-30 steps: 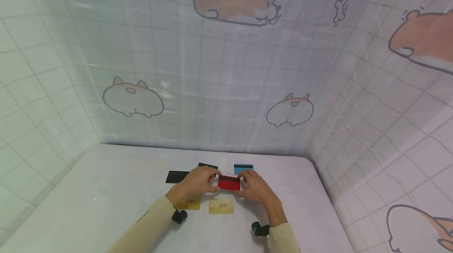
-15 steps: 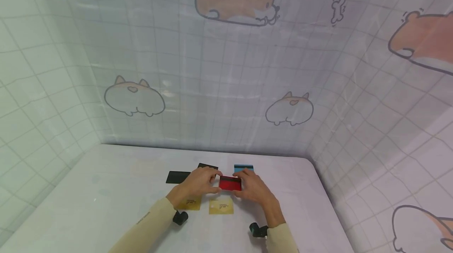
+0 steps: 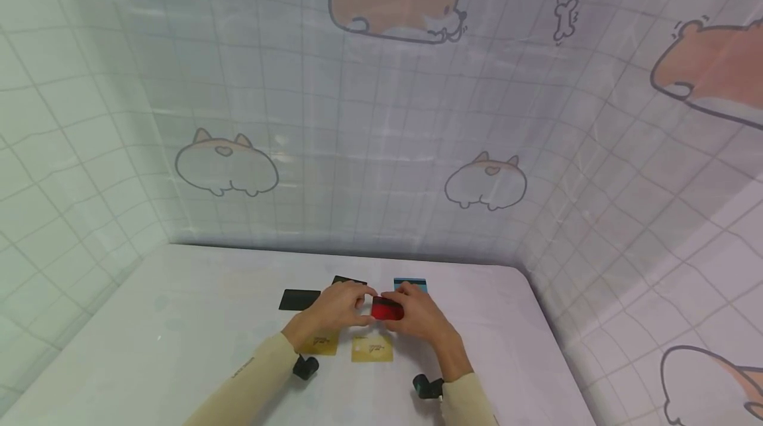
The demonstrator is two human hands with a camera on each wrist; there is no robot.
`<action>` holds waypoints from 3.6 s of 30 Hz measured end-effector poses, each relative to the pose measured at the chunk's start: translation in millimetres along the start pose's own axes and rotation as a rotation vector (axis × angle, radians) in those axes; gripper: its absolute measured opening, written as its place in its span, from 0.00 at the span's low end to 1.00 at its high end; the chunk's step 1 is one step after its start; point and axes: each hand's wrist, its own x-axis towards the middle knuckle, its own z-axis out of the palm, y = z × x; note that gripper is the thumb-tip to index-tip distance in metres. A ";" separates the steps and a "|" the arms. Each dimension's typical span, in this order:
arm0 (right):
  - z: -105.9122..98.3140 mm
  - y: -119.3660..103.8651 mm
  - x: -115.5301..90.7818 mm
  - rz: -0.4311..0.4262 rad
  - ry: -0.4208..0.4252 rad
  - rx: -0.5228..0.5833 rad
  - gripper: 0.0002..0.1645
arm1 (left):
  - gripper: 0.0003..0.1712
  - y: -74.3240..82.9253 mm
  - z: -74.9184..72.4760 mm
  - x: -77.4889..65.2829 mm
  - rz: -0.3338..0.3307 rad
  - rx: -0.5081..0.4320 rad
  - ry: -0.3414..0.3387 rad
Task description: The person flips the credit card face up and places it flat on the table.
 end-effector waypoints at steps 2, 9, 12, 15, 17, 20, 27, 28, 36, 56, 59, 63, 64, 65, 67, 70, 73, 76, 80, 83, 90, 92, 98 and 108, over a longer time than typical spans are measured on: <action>-0.5 -1.4 -0.3 0.005 0.000 0.004 0.35 | 0.31 -0.7 1.1 0.4 0.005 -0.002 0.000; -1.1 -2.9 0.6 0.016 -0.007 0.027 0.33 | 0.33 -0.3 1.1 -0.3 -0.002 0.001 -0.008; -1.0 -2.7 1.2 0.029 -0.014 0.047 0.33 | 0.37 0.4 0.1 -0.8 -0.013 0.003 -0.007; -1.5 -2.3 1.1 0.028 -0.003 0.051 0.34 | 0.40 1.0 -1.2 -1.7 -0.023 0.007 -0.003; -2.0 -2.1 0.8 0.019 0.007 0.050 0.34 | 0.41 0.9 -1.4 -2.1 -0.027 0.011 0.000; -2.7 -2.2 0.9 0.010 0.022 0.052 0.35 | 0.41 0.0 -1.1 -2.1 -0.029 0.017 0.004; -2.5 -2.4 2.4 0.009 0.035 0.047 0.35 | 0.41 -1.8 0.2 -0.9 -0.025 0.035 0.015; -2.5 -2.5 2.5 0.012 0.038 0.045 0.36 | 0.41 -2.0 0.2 -0.9 -0.025 0.036 0.017; -2.7 -3.3 3.5 0.027 0.046 0.028 0.37 | 0.41 -2.5 -0.4 -1.6 -0.010 0.043 0.040; -0.6 1.1 -4.3 -0.030 0.089 0.027 0.37 | 0.39 2.0 4.5 -5.3 -0.033 0.032 0.022; -0.9 1.5 -5.2 -0.030 0.097 0.030 0.37 | 0.39 2.7 6.0 -5.3 -0.027 0.030 0.029; -1.6 1.8 -5.1 -0.031 0.117 0.045 0.37 | 0.39 2.3 8.2 -4.2 -0.019 0.039 0.039; -1.8 1.8 -5.1 -0.030 0.122 0.051 0.37 | 0.39 2.4 8.5 -4.0 -0.019 0.040 0.040; -1.7 1.9 -5.1 -0.027 0.126 0.050 0.37 | 0.39 2.4 8.8 -3.9 -0.017 0.040 0.040; -1.6 2.3 -5.6 -0.021 0.133 0.049 0.36 | 0.38 2.3 9.6 -3.6 -0.014 0.039 0.039; -1.2 3.0 -6.3 -0.014 0.145 0.047 0.36 | 0.38 3.4 9.6 -4.1 -0.017 0.038 0.033; -0.8 3.8 -6.2 -0.017 0.156 0.047 0.37 | 0.38 4.2 9.7 -4.8 -0.019 0.041 0.034; -1.2 3.6 -5.2 -0.026 0.165 0.048 0.37 | 0.38 3.6 9.3 -5.3 -0.016 0.044 0.039; -1.3 2.9 -2.9 -0.051 0.185 0.039 0.37 | 0.39 1.4 8.2 -4.9 -0.016 0.052 0.043; -1.1 2.2 -1.6 -0.070 0.200 0.028 0.37 | 0.39 0.1 7.1 -4.5 -0.016 0.056 0.044; -0.4 -0.9 0.8 -0.056 0.217 0.013 0.37 | 0.39 -3.8 7.6 -3.0 -0.012 0.050 0.040; -0.2 -2.0 1.4 -0.033 0.219 0.001 0.37 | 0.39 -5.0 7.7 -2.4 -0.012 0.043 0.036; -0.2 -2.3 2.5 -0.023 0.229 0.000 0.38 | 0.39 -8.2 7.7 -1.0 -0.013 0.025 0.035; 1.1 1.0 6.2 -0.032 0.270 0.035 0.39 | 0.39 -9.2 6.5 1.9 -0.007 0.015 0.034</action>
